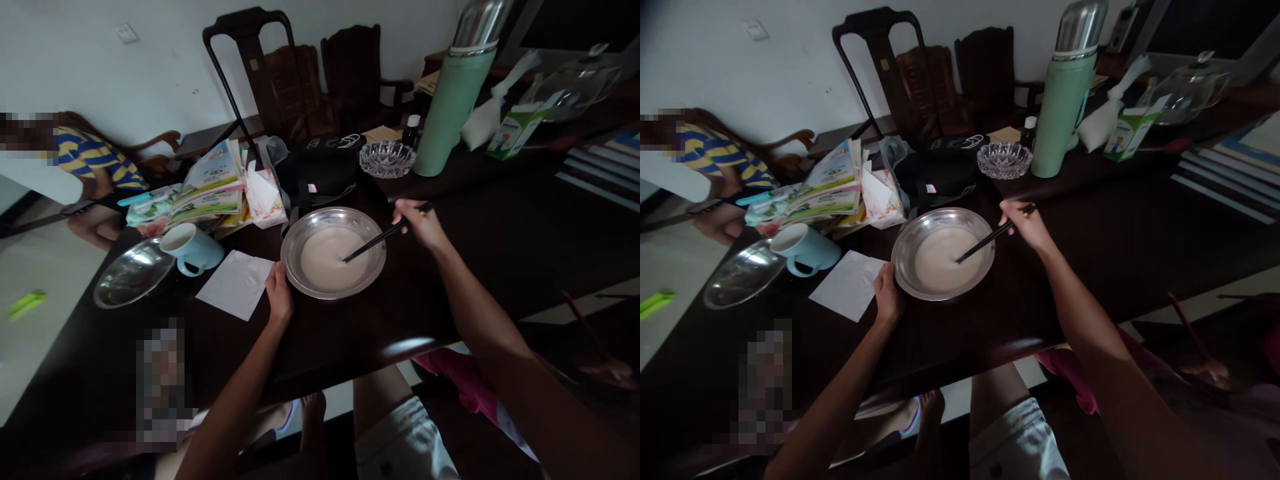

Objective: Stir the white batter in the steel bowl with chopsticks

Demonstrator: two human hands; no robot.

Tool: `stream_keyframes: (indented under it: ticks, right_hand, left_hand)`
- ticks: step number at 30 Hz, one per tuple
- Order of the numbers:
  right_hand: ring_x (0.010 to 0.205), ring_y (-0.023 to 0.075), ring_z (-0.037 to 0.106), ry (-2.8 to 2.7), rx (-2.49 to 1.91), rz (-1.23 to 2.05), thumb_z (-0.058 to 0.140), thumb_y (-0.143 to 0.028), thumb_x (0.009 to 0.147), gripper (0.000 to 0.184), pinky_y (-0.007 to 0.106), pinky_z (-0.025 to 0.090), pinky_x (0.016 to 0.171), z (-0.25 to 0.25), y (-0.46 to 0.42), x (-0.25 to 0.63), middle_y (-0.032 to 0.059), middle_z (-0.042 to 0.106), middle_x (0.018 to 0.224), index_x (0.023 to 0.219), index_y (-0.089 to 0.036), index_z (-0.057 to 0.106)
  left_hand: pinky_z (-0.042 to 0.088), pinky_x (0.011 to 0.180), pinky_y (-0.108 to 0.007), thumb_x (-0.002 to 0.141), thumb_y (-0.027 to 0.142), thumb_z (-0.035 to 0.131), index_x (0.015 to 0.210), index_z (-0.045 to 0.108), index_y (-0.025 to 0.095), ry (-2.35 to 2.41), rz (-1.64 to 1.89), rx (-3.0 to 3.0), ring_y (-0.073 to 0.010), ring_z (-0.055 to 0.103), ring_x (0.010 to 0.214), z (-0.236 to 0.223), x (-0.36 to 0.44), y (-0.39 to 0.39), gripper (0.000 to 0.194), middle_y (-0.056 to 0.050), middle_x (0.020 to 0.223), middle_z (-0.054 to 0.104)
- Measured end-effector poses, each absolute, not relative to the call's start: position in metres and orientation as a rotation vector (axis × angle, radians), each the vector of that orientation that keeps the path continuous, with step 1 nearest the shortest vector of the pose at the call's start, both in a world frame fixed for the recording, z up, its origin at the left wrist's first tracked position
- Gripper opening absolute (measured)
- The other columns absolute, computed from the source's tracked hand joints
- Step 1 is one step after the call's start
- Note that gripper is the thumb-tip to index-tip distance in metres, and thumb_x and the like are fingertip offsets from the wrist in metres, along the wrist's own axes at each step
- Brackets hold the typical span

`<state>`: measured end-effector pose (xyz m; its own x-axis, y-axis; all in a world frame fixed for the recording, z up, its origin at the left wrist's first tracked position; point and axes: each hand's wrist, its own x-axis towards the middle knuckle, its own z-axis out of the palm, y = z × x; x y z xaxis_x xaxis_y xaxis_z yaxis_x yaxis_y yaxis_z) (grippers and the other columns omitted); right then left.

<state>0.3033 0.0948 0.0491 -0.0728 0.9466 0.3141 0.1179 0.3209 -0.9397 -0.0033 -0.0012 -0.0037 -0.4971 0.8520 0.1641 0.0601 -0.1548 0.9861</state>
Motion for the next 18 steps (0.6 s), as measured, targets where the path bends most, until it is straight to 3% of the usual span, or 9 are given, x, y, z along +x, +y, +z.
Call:
stream_keyframes:
  ticks: [4,9,14,18]
  right_hand:
    - [0.056,0.0134,0.057,-1.659,-0.964,1.019,0.066,-0.067,0.077,0.047,0.029,0.044,0.060,0.0519,0.0897,0.2970,-0.0001,0.061,0.056,0.066,-0.022,0.070]
    - [0.043,0.0105,0.046,-1.421,-1.055,0.883,0.061,-0.068,0.081,0.053,0.029,0.036,0.051,0.0507,0.0928,0.3040,-0.0012,0.053,0.047,0.055,-0.021,0.064]
    - [0.055,0.0126,0.056,-1.687,-0.935,1.074,0.067,-0.062,0.080,0.044,0.028,0.042,0.059,0.0509,0.0900,0.3002,-0.0001,0.061,0.054,0.067,-0.021,0.071]
    - [0.047,0.0104,0.050,-1.496,-1.017,0.920,0.064,-0.064,0.081,0.050,0.028,0.038,0.054,0.0500,0.0929,0.3036,-0.0013,0.055,0.049,0.059,-0.020,0.067]
  left_hand:
    - [0.033,0.056,-0.023,0.082,0.058,0.064,0.060,0.042,0.020,1.512,1.722,1.028,-0.0103,0.031,0.059,-0.0020,-0.0021,-0.0015,0.049,0.005,0.060,0.036]
    - [0.035,0.059,-0.023,0.084,0.055,0.063,0.060,0.042,0.020,1.497,1.701,1.038,-0.0107,0.034,0.061,-0.0053,-0.0035,-0.0018,0.048,0.005,0.061,0.037]
    - [0.034,0.058,-0.023,0.085,0.055,0.062,0.061,0.041,0.020,1.497,1.714,1.048,-0.0103,0.032,0.061,-0.0098,-0.0066,-0.0009,0.047,0.005,0.062,0.036]
    - [0.034,0.058,-0.023,0.085,0.055,0.061,0.061,0.040,0.020,1.512,1.704,1.078,-0.0102,0.031,0.060,-0.0085,-0.0059,-0.0008,0.048,0.005,0.061,0.035]
